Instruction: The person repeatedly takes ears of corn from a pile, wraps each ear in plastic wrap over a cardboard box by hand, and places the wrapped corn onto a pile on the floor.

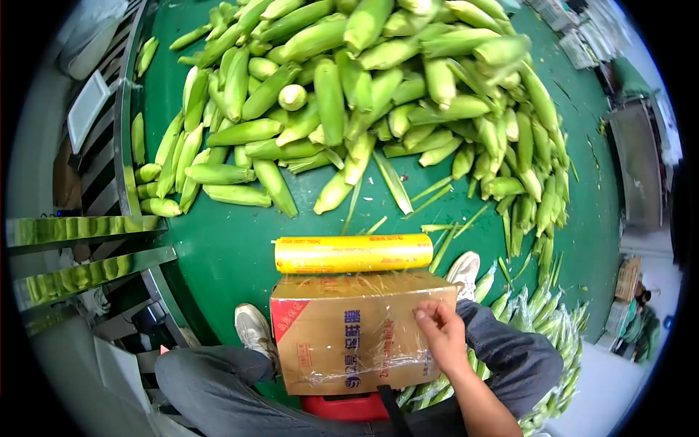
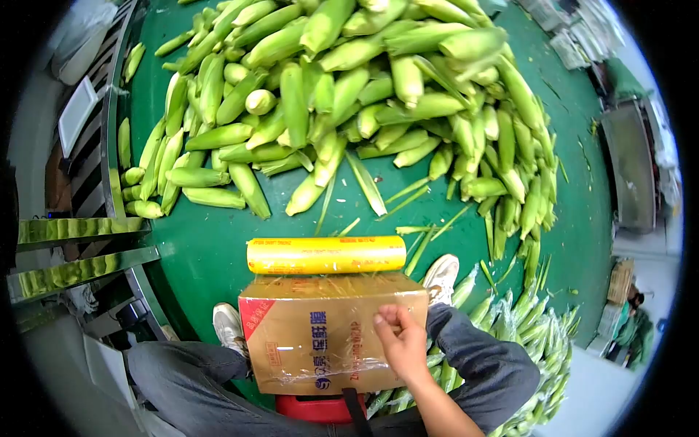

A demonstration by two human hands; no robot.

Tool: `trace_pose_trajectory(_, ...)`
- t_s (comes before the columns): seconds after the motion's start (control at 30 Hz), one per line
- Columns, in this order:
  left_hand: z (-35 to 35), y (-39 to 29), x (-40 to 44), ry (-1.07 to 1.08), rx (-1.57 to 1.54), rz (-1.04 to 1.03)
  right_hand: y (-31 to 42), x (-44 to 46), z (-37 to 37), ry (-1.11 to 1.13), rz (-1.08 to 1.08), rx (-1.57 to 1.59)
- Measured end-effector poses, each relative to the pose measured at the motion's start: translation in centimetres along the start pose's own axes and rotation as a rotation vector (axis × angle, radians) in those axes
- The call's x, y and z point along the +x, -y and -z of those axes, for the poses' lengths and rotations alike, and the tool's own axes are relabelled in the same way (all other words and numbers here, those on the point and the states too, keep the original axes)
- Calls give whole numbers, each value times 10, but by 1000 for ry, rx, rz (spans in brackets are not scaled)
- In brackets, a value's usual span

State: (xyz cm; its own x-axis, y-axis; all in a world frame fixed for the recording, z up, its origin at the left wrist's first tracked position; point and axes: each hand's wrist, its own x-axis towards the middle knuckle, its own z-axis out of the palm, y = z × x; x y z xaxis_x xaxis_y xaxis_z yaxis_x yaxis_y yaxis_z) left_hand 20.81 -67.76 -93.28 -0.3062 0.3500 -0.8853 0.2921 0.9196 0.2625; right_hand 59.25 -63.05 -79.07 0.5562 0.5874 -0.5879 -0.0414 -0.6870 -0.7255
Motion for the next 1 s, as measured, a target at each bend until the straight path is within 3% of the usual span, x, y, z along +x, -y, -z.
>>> trace_pose_trajectory(0.17, 4, 12, -2, 58, -193, -2, -43, -28, 28, -192, 49, -6)
trace_pose_trajectory(0.27, 46, 25, -18, 91, -404, 16, -89, -29, 43, -339, 119, -406)
trace_pose_trajectory(0.33, 103, 22, -38, 79, -569, -29, -126, -28, 54, -479, -125, -471)
trace_pose_trajectory(0.37, 137, 2, -55, 39, -664, -141, -149, -25, 58, -516, -304, -440)
trace_pose_trajectory(0.43, 193, -60, -94, -113, -748, -581, -201, -22, 60, -475, -505, -170)
trace_pose_trajectory(0.47, 190, -101, -132, -223, -657, -841, -234, -22, 52, -542, -534, -88)
trace_pose_trajectory(0.5, 187, -143, -171, -352, -564, -1092, -247, -28, 41, -532, -717, -26)
trace_pose_trajectory(0.53, 142, -176, -212, -487, -370, -1242, -302, -20, 30, -539, -784, -33)
trace_pose_trajectory(0.57, 91, -188, -247, -626, -172, -1382, -291, -27, 30, -589, -829, 185)
trace_pose_trajectory(0.63, 18, -143, -166, -670, 176, -1197, -262, -66, 25, -663, -925, 617)
trace_pose_trajectory(0.67, -16, -105, -124, -772, 456, -854, -260, -75, 26, -639, -903, 692)
trace_pose_trajectory(0.7, -18, -64, -75, -572, 506, -494, -260, -71, 28, -616, -862, 777)
trace_pose_trajectory(0.77, -36, -18, -27, -440, -38, 346, -257, -60, 24, -629, -840, 814)
trace_pose_trajectory(0.83, -21, -26, -41, 73, -272, 211, -249, -65, 26, -687, -888, 656)
trace_pose_trajectory(0.87, -20, -34, -45, 21, -284, 225, -225, -70, 26, -754, -928, 649)
trace_pose_trajectory(0.97, -36, -45, -63, -78, -258, -105, -222, -55, 18, -724, -764, 834)
trace_pose_trajectory(1.0, -36, -48, -56, -99, -237, -90, -222, -59, 18, -725, -763, 756)
